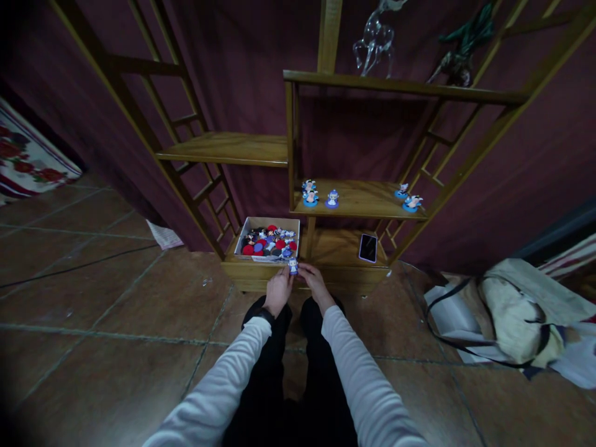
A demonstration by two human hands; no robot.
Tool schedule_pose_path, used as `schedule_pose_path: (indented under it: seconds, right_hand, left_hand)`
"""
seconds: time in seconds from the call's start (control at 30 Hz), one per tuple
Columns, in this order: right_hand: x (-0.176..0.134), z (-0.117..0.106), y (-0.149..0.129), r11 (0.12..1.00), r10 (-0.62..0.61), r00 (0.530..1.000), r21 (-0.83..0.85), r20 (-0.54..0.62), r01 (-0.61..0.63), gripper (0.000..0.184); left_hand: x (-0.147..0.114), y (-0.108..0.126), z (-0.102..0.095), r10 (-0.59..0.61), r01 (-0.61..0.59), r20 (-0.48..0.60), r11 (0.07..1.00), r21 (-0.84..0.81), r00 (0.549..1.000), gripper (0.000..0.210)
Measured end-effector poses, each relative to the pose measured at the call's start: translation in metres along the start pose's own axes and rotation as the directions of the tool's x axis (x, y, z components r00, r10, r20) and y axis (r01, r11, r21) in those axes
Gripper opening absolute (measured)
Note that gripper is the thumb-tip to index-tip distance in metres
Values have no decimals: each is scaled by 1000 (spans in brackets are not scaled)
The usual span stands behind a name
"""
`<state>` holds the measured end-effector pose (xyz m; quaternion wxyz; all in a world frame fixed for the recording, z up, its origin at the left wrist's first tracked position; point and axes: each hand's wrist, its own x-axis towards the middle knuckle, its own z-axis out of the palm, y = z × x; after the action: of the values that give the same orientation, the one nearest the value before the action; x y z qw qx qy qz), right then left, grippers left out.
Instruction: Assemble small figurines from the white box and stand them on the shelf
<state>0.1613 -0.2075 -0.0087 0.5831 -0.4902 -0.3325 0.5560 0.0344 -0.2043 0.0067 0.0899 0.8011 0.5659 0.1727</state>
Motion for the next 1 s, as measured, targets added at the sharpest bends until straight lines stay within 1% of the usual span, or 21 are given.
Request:
schedule_pose_path:
  seconds: [0.07, 0.23, 0.33, 0.47, 0.57, 0.7, 0.8, 0.9, 0.93, 1.0]
  right_hand:
    - [0, -1, 1, 1000, 5, 1000, -1, -11, -5, 38]
    - [-1, 0, -3, 1000, -6, 1000, 15, -9, 6, 35]
    - [-3, 1, -6, 1000, -24, 999, 1, 25, 24, 34]
    - [-5, 1, -7, 999, -52, 998, -8, 36, 52, 37]
    - [-4, 0, -4, 996, -85, 995, -25, 44, 86, 37]
    - [-1, -3, 0, 986, -164, 986, -31, 33, 165, 34]
    - [1, -8, -1, 978, -204, 979, -50, -15, 203, 32]
    - [1, -20, -16, 960, -265, 962, -107, -69, 257, 32]
    - [2, -26, -26, 950, -295, 953, -125, -70, 285, 31]
    - [3, -39, -55, 925, -358, 931, -160, -71, 343, 32]
  left_hand:
    - [0, 0, 0, -14, 15, 8, 1000, -26, 1000, 32]
    - [-1, 1, -1, 5, -6, -6, 995, -104, 1000, 31]
    - [-2, 3, -3, 23, -20, 17, 992, -122, 1000, 31]
    - [-3, 5, -7, 70, -62, 53, 987, -145, 996, 34]
    - [-2, 4, -8, 121, -111, 61, 983, -146, 991, 37]
    - [-2, 2, -7, 136, -126, 53, 981, -150, 989, 44]
    - [-1, -2, -4, 147, -139, 32, 976, -170, 989, 51]
    - [1, -5, -1, 120, -113, 32, 977, -179, 992, 52]
    - [2, -6, 1, 118, -110, 30, 976, -189, 993, 52]
    - [4, -7, 2, 125, -117, 24, 970, -213, 992, 52]
